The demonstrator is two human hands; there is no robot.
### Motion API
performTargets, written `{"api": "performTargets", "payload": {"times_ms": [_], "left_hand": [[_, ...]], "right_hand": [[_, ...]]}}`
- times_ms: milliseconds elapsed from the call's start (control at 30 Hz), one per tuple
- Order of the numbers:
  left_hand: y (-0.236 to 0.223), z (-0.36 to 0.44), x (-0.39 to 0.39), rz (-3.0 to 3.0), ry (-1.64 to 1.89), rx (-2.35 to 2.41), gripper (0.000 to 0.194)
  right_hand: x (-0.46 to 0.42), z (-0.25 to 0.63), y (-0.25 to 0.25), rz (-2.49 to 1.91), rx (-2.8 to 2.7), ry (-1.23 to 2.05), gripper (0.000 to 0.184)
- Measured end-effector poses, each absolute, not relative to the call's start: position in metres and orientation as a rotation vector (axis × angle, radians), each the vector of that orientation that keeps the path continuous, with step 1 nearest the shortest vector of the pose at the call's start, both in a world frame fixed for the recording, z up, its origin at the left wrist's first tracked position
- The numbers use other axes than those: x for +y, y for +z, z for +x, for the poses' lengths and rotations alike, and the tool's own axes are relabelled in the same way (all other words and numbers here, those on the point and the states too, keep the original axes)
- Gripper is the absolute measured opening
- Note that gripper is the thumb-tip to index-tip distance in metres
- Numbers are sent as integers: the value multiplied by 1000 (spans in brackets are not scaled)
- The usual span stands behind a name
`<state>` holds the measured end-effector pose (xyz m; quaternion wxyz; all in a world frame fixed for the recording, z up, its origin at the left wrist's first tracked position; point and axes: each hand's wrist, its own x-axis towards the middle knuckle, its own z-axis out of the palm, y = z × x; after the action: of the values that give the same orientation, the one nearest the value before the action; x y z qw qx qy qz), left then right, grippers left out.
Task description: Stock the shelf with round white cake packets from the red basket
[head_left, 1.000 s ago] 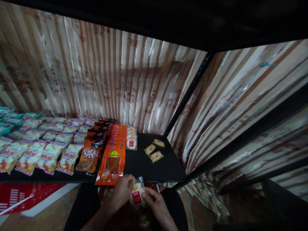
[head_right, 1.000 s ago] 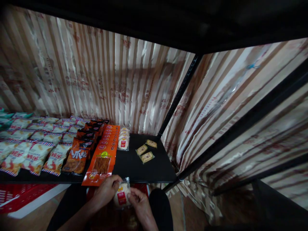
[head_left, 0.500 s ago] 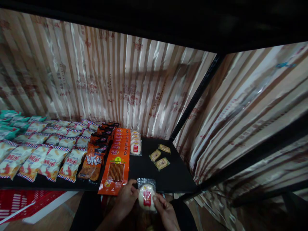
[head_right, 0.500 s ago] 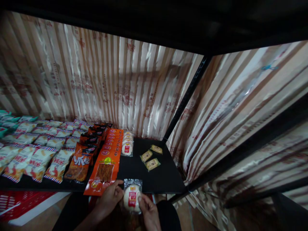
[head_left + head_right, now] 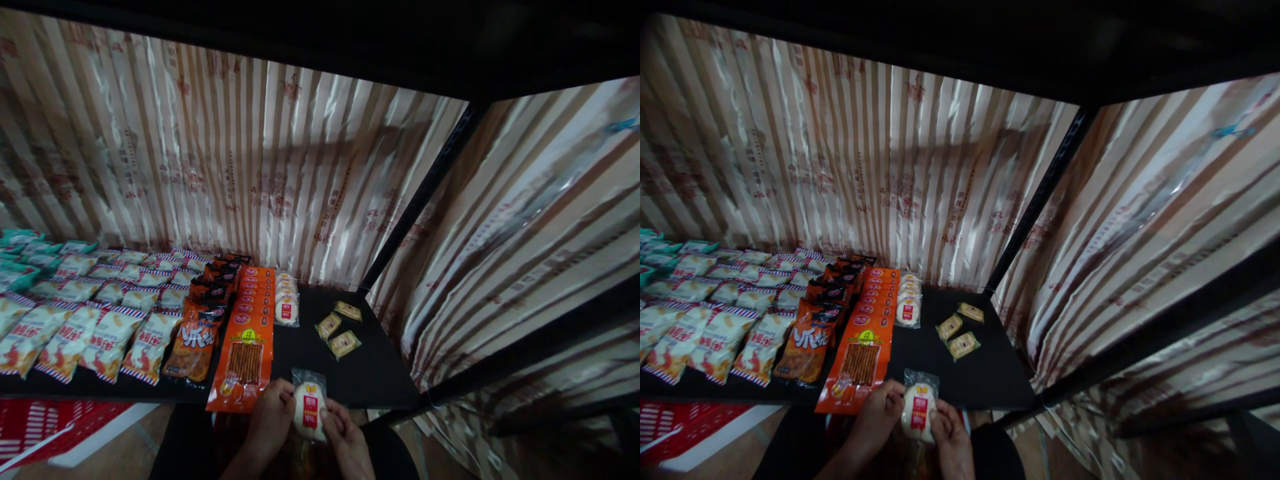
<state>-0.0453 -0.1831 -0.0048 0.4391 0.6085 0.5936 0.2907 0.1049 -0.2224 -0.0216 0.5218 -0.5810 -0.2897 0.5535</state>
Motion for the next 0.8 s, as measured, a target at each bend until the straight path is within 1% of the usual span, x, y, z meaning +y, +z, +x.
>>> {"api": "performTargets", "payload": {"times_ms": [267,467,700,800], "left_hand": [[-11,-49,-172,1434,824,1489,18],[-1,-51,-166,1408,807,1523,20],[13,-52,-157,1467,764,1602,22],[13,-53,-151,1497,777,1626,24]], "right_hand": [[-216,100,-27,-1375,-796,1263,50],[-209,99,-19,-1456,-965,1155,44],[-190,102,-18,-1698,-1226,792,36],[-182,99,-17,-1753,-1278,716,34]]}}
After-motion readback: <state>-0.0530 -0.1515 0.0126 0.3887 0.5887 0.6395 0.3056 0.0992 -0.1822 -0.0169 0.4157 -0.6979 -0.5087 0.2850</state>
